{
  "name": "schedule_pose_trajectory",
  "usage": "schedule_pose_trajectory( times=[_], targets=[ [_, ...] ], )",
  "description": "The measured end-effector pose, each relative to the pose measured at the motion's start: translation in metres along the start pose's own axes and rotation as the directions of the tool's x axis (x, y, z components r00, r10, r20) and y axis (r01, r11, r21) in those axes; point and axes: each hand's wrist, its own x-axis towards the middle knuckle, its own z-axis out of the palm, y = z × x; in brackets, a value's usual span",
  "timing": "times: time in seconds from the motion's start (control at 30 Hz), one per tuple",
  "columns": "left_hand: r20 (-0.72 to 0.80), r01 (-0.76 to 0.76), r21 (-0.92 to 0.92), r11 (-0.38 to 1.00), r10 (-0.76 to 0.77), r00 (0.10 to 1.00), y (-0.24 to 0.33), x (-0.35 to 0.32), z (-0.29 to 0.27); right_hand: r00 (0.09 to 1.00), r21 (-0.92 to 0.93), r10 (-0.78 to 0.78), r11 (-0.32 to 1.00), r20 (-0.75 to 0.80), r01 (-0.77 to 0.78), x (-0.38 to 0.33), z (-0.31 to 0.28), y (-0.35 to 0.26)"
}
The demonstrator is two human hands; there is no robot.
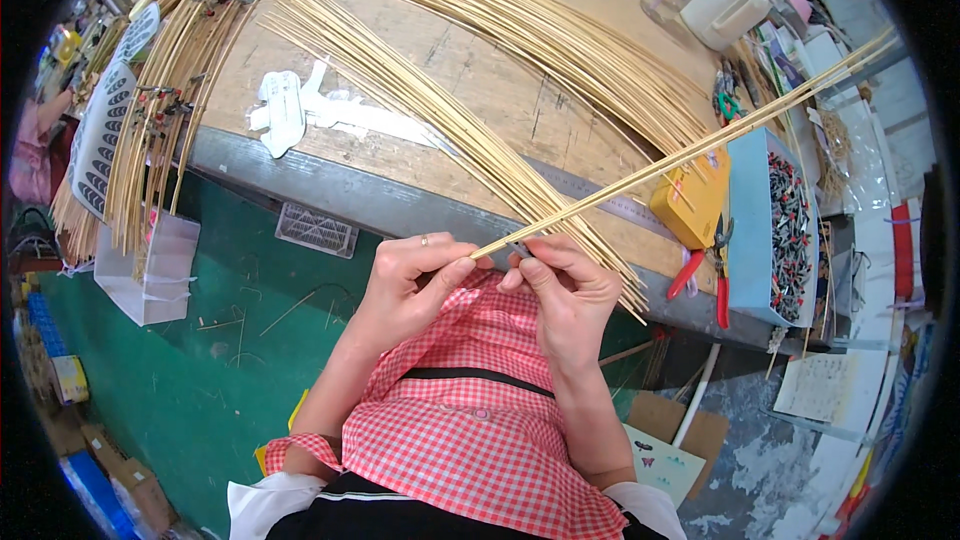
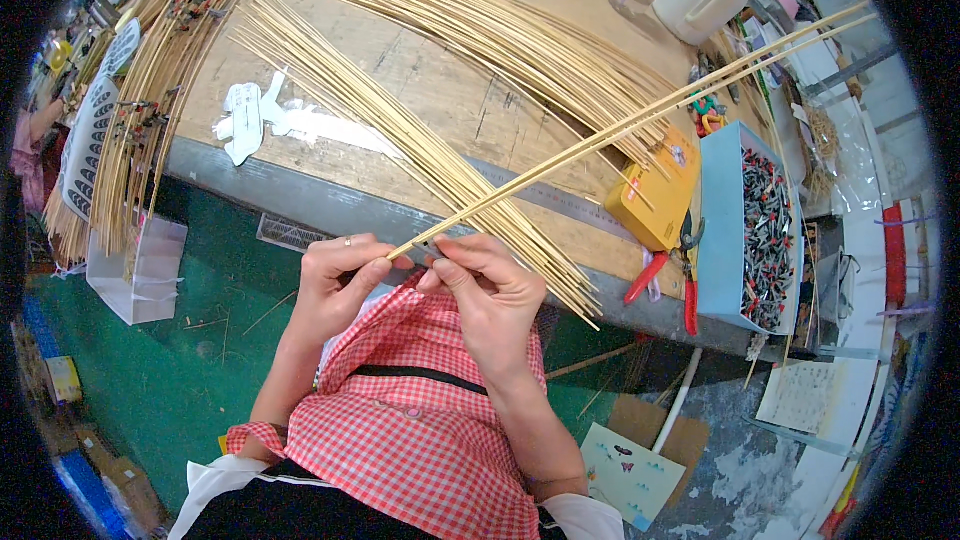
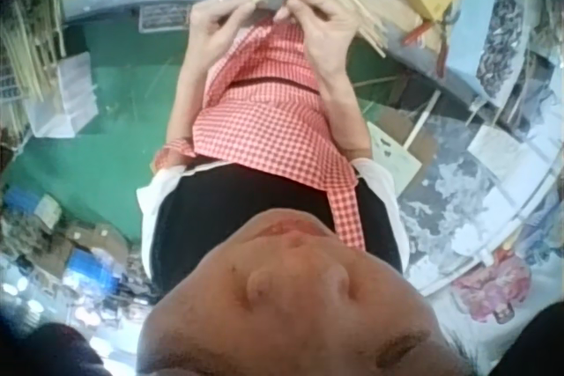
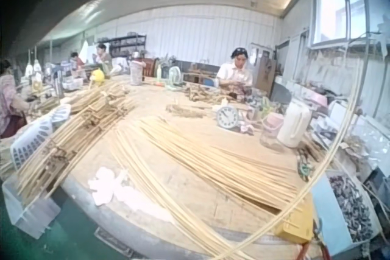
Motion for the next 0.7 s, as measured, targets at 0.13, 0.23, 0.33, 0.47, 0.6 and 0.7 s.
schedule_pose_trajectory(
  times=[0.13, 0.23, 0.33, 0.47, 0.6, 0.7],
  targets=[
    [0.024, 0.003, -0.004, 1.0, -0.003, 1.0, -0.003, 0.0, -0.001, 1.0, 0.006, 0.027, 1.0, -0.003, -0.027, -0.003, 0.003, -0.001],
    [0.064, 0.027, -0.029, 0.999, -0.025, 0.998, -0.002, 0.0, -0.007, 0.995, -0.148, -0.034, 0.988, 0.095, 0.048, -0.001, -0.002, -0.007],
    [0.127, 0.07, -0.138, 0.988, -0.053, 0.99, -0.004, 0.003, -0.011, 0.987, -0.201, -0.116, 0.97, 0.113, 0.137, 0.009, -0.01, -0.021],
    [0.303, 0.137, -0.193, 0.972, -0.074, 0.95, -0.014, 0.002, -0.017, 1.0, 0.028, -0.02, 0.999, -0.011, 0.021, 0.017, -0.012, -0.046],
    [0.361, 0.19, -0.148, 0.97, -0.126, 0.924, -0.005, 0.005, -0.024, 0.991, 0.045, -0.109, 0.993, 0.077, 0.106, 0.016, -0.02, -0.036],
    [0.202, -0.001, -0.039, 0.999, 0.009, 0.979, -0.007, 0.007, -0.03, 0.997, 0.012, -0.058, 0.998, 0.056, 0.057, 0.008, -0.007, -0.026]
  ],
)
